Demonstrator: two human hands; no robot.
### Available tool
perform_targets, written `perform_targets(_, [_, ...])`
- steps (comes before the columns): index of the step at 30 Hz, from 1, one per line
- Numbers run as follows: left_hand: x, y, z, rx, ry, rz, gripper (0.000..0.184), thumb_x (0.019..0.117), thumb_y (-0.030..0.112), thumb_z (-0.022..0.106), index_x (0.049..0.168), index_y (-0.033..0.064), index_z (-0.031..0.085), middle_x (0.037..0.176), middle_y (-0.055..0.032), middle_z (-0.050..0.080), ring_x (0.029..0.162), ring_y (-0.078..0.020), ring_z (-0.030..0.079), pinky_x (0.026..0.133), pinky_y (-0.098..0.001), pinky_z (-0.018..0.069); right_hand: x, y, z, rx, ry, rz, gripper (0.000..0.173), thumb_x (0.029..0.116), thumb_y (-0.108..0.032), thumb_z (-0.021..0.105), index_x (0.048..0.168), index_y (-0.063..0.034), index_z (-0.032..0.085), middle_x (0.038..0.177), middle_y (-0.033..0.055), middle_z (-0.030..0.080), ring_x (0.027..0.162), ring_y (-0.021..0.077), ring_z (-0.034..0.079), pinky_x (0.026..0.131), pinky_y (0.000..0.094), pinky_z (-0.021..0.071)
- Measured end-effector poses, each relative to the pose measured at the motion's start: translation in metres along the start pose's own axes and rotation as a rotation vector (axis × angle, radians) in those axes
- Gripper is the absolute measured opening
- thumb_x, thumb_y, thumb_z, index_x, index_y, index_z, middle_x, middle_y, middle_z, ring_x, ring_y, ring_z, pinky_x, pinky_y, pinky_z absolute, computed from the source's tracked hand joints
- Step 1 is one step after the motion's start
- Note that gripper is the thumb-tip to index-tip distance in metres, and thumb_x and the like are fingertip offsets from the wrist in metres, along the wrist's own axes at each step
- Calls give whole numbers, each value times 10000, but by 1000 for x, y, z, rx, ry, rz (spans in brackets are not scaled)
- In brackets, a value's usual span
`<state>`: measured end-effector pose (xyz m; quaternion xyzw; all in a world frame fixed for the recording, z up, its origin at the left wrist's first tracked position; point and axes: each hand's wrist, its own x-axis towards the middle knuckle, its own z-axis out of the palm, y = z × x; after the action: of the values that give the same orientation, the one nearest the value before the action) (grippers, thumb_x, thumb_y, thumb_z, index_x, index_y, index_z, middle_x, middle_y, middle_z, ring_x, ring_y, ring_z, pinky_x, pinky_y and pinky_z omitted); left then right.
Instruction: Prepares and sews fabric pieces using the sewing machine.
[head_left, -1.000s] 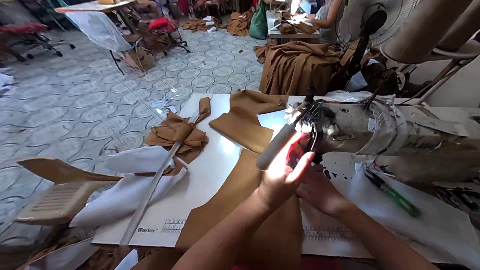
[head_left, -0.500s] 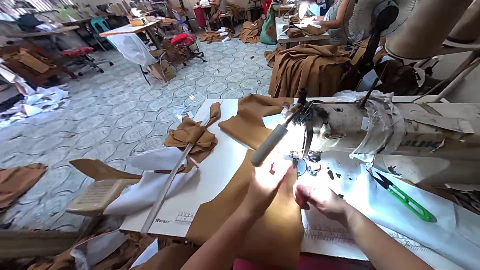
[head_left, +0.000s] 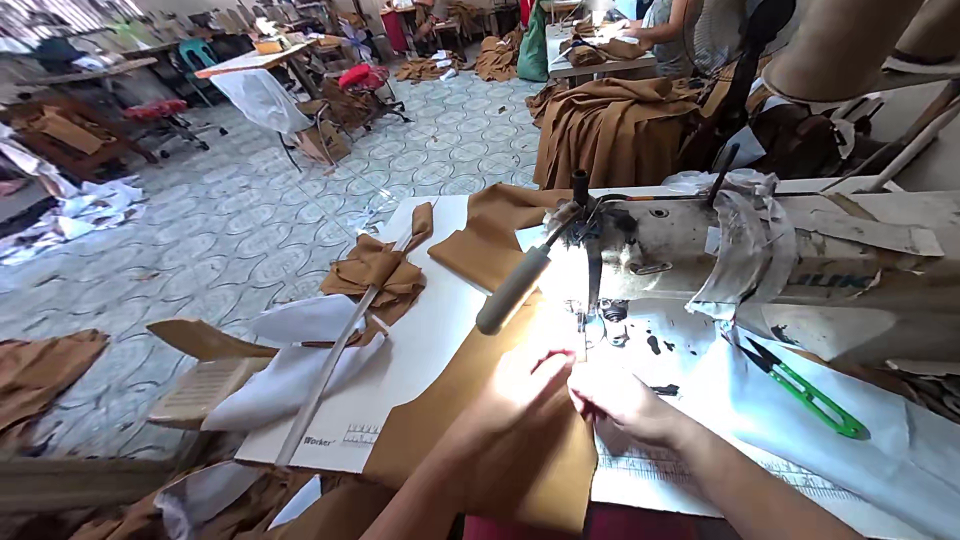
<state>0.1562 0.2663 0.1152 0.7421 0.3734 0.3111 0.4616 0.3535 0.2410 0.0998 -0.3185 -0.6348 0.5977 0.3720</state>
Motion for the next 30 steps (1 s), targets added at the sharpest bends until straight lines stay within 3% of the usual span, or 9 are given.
perform_targets(2, [17,11,7,-392,71,-7,242,979,51,514,1175,-28,634,1086,-13,706,1034,-50,663,959,-246,536,2,4,1,-237,132,27,313,1046,-135,477,869,52,655,707,-24,575,644,-34,512,635,153,443])
perform_targets(6, [39,25,33,-867,360,-222,241,1077,54,371,972,86,585,699,58,611,624,-48,620,667,-214,574,6,0,-6,-495,221,256,364,1074,-249,489,977,37,691,823,85,643,758,118,603,761,314,507])
perform_targets(12, [37,17,49,-665,445,-22,106,977,-5,543,950,39,637,765,52,663,700,-20,640,685,-193,555,6,-5,-10,-632,282,253,317,1027,-225,553,1107,42,703,998,205,716,972,325,688,897,533,515])
perform_targets(16, [22,17,25,-532,438,246,135,931,50,625,987,119,726,946,93,742,891,0,684,835,-198,566,6,-4,-10,-463,428,188,278,989,-142,584,1184,26,690,917,84,682,808,106,604,783,288,501])
perform_targets(19, [14,-8,8,-294,-116,60,103,939,125,644,891,84,726,853,93,701,817,31,649,780,-176,545,4,-6,-10,-37,463,145,135,967,-8,584,1082,24,646,865,-36,635,732,-50,560,697,130,484])
perform_targets(21, [21,-21,2,-106,-301,-67,190,983,182,608,947,22,703,830,49,674,761,18,621,732,-187,528,2,-11,-14,-134,407,143,119,953,29,572,1035,64,652,952,25,649,855,-12,592,791,145,495])
perform_targets(25, [69,-14,-10,-25,132,-263,200,1032,93,548,1137,-61,623,955,-53,628,839,-48,587,789,-229,494,8,-2,-10,-675,510,139,272,992,-11,532,1168,140,675,1257,293,652,1213,336,630,1059,405,474])
perform_targets(28, [84,-19,-7,169,131,-229,232,1012,80,581,1135,-105,647,1049,-169,674,971,-159,632,917,-321,501,15,15,-14,-219,658,137,298,1052,-7,362,1251,108,552,1164,116,603,1056,60,572,938,191,464])
perform_targets(30, [64,-25,4,343,-10,-109,283,1010,193,578,1004,-63,698,965,-172,683,911,-216,644,860,-387,512,12,1,-19,-148,591,229,301,1045,11,430,1289,110,576,1136,137,647,934,61,589,853,202,485])
